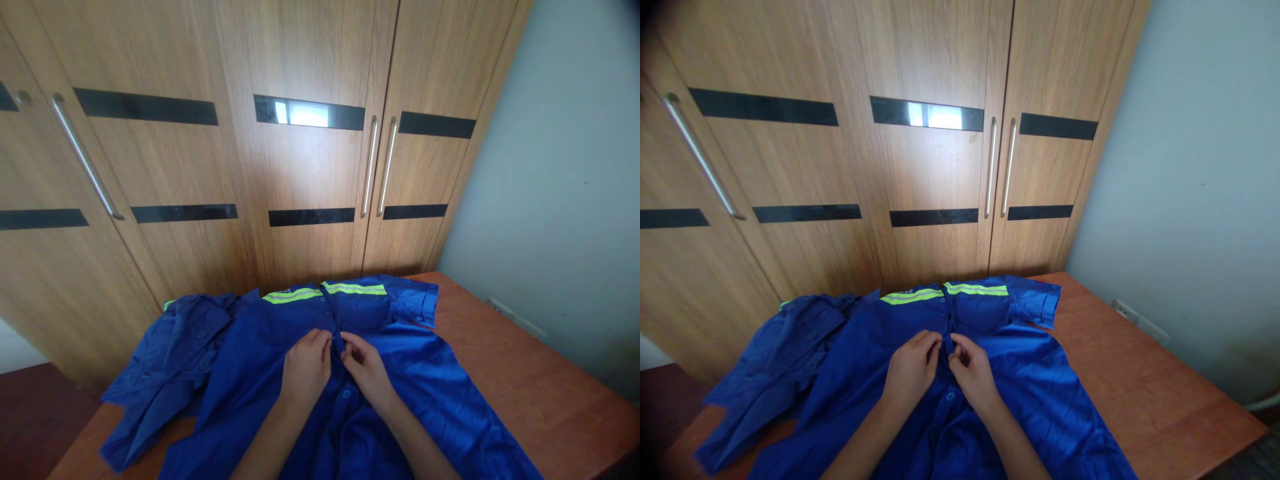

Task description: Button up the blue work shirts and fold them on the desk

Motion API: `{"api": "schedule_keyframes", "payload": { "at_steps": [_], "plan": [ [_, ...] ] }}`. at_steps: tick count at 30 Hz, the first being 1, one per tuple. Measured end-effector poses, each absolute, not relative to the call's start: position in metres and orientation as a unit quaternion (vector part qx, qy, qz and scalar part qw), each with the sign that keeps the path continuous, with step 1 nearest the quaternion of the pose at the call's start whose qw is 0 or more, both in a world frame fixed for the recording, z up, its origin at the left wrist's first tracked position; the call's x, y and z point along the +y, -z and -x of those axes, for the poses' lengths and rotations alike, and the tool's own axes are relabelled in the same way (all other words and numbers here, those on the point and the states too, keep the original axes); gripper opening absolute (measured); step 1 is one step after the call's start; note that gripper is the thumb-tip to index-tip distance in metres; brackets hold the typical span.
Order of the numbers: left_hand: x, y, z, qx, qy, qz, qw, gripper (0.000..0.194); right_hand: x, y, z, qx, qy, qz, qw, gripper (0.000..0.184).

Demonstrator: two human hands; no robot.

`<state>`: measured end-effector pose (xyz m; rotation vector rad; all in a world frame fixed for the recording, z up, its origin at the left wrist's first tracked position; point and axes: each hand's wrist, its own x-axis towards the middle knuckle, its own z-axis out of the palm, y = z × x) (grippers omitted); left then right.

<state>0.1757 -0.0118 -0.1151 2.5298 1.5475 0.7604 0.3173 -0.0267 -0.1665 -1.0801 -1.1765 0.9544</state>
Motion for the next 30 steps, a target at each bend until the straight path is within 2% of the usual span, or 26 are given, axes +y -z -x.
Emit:
{"api": "schedule_keyframes", "payload": {
  "at_steps": [17, 22, 26, 30],
  "plan": [
    [-0.011, 0.118, -0.179, 0.521, -0.208, -0.826, 0.046, 0.024, -0.035, 0.169, -0.312, -0.641, -0.381, 0.449, 0.493, 0.063],
    [-0.007, 0.119, -0.175, 0.527, -0.285, -0.792, 0.115, 0.022, -0.035, 0.167, -0.316, -0.659, -0.345, 0.458, 0.486, 0.05],
    [-0.004, 0.12, -0.176, 0.513, -0.314, -0.778, 0.181, 0.02, -0.032, 0.167, -0.32, -0.632, -0.248, 0.519, 0.519, 0.032],
    [-0.007, 0.12, -0.181, 0.494, -0.317, -0.787, 0.191, 0.022, -0.031, 0.166, -0.323, -0.607, -0.169, 0.568, 0.53, 0.019]
  ]
}}
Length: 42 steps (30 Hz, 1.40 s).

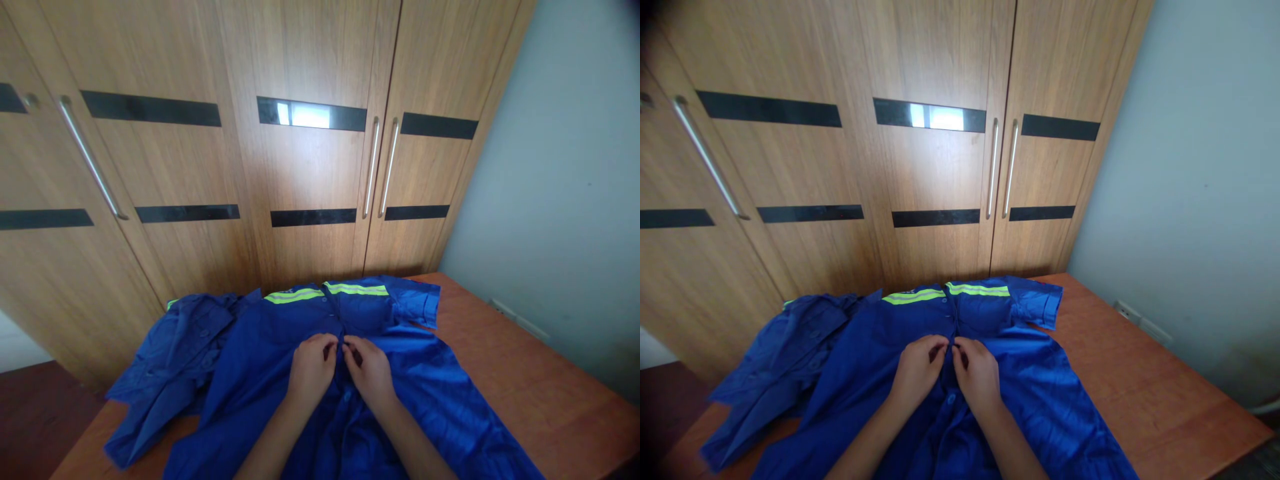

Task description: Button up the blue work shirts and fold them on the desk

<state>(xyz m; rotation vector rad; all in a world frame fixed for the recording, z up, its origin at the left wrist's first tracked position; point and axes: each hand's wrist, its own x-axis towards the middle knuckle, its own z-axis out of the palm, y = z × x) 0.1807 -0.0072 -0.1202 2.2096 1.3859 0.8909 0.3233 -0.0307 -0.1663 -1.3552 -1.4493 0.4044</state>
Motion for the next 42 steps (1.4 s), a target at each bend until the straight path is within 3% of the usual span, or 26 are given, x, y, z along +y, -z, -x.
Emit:
{"api": "schedule_keyframes", "payload": {
  "at_steps": [5, 10, 22, 34, 37, 42],
  "plan": [
    [-0.012, 0.12, -0.185, 0.496, -0.327, -0.775, 0.217, 0.019, -0.033, 0.164, -0.324, -0.633, -0.103, 0.611, 0.464, 0.012],
    [-0.005, 0.124, -0.184, 0.505, -0.352, -0.734, 0.288, 0.017, -0.034, 0.163, -0.323, -0.633, -0.115, 0.599, 0.477, 0.01],
    [-0.005, 0.125, -0.182, 0.492, -0.347, -0.752, 0.268, 0.02, -0.028, 0.156, -0.324, -0.465, -0.406, 0.518, 0.592, 0.027],
    [-0.011, 0.119, -0.183, 0.499, -0.309, -0.79, 0.177, 0.016, -0.028, 0.156, -0.328, -0.368, -0.56, 0.456, 0.585, 0.026],
    [-0.011, 0.121, -0.182, 0.505, -0.3, -0.79, 0.176, 0.017, -0.026, 0.158, -0.329, -0.433, -0.54, 0.474, 0.545, 0.026],
    [-0.006, 0.128, -0.18, 0.5, -0.283, -0.791, 0.212, 0.017, -0.026, 0.166, -0.333, -0.585, -0.374, 0.575, 0.433, 0.026]
  ]
}}
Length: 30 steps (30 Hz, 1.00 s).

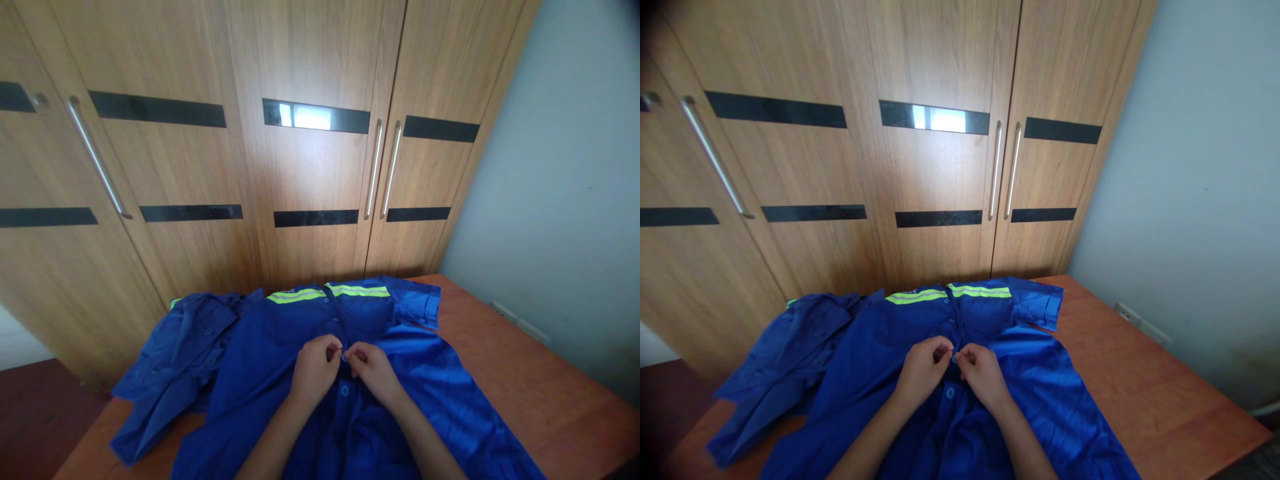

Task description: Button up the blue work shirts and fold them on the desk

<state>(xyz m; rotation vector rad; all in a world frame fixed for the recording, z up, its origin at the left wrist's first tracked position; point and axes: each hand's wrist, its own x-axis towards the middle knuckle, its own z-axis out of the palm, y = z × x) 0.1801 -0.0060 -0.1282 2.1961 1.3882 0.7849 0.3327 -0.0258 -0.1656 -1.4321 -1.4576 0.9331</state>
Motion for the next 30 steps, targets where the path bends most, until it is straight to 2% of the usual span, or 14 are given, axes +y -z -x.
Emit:
{"api": "schedule_keyframes", "payload": {
  "at_steps": [3, 7, 10, 15, 20, 22, 27, 30],
  "plan": [
    [-0.004, 0.131, -0.179, 0.495, -0.261, -0.8, 0.215, 0.015, -0.027, 0.164, -0.336, -0.602, -0.304, 0.625, 0.393, 0.027],
    [-0.007, 0.13, -0.179, 0.499, -0.237, -0.81, 0.197, 0.014, -0.02, 0.15, -0.336, -0.615, -0.19, 0.656, 0.395, 0.017],
    [-0.01, 0.127, -0.18, 0.505, -0.225, -0.814, 0.176, 0.014, -0.003, 0.138, -0.331, -0.611, -0.171, 0.656, 0.408, 0.015],
    [-0.012, 0.121, -0.181, 0.507, -0.216, -0.82, 0.157, 0.014, 0.041, 0.14, -0.326, -0.568, -0.242, 0.658, 0.432, 0.03],
    [-0.01, 0.119, -0.178, 0.511, -0.218, -0.817, 0.153, 0.014, 0.059, 0.162, -0.329, -0.505, -0.357, 0.622, 0.48, 0.024],
    [-0.009, 0.118, -0.177, 0.51, -0.222, -0.817, 0.151, 0.016, 0.056, 0.168, -0.331, -0.48, -0.393, 0.598, 0.508, 0.028],
    [0.004, 0.103, -0.174, 0.492, -0.349, -0.769, 0.209, 0.022, 0.048, 0.165, -0.336, -0.444, -0.429, 0.542, 0.571, 0.045],
    [0.022, 0.093, -0.172, 0.508, -0.357, -0.756, 0.206, 0.025, 0.045, 0.158, -0.335, -0.446, -0.436, 0.516, 0.587, 0.047]
  ]
}}
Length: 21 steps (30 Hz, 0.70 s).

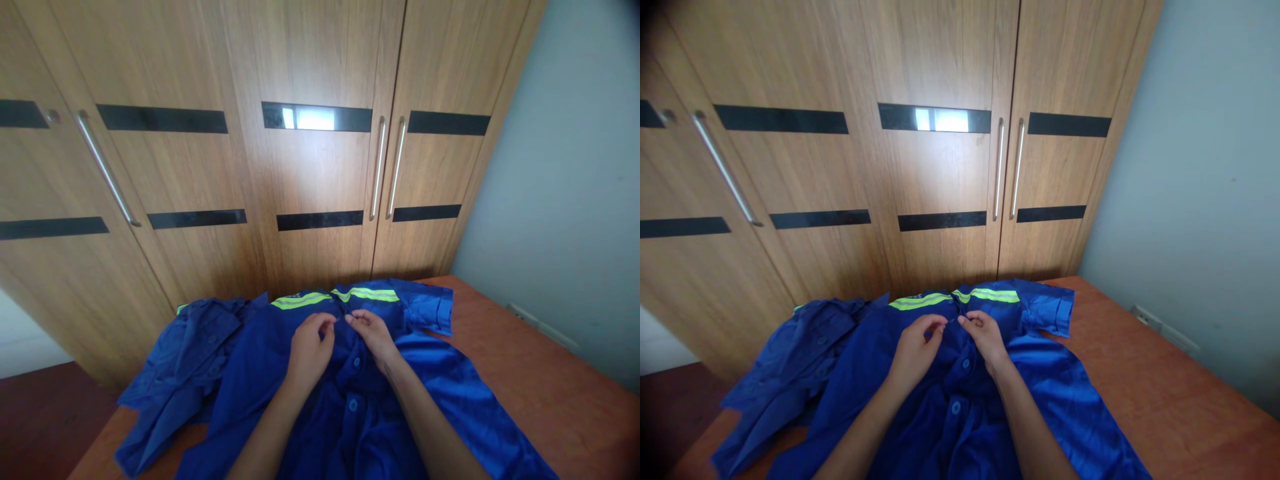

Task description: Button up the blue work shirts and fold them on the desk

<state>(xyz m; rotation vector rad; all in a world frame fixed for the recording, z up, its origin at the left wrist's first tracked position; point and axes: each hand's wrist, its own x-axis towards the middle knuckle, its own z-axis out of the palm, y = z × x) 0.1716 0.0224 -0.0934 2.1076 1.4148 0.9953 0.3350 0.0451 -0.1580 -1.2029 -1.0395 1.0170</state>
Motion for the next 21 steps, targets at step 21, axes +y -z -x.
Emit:
{"api": "schedule_keyframes", "payload": {
  "at_steps": [21],
  "plan": [
    [0.078, 0.163, -0.189, 0.539, -0.277, -0.735, 0.304, 0.011, 0.043, 0.162, -0.348, -0.619, -0.228, 0.6, 0.453, 0.025]
  ]
}}
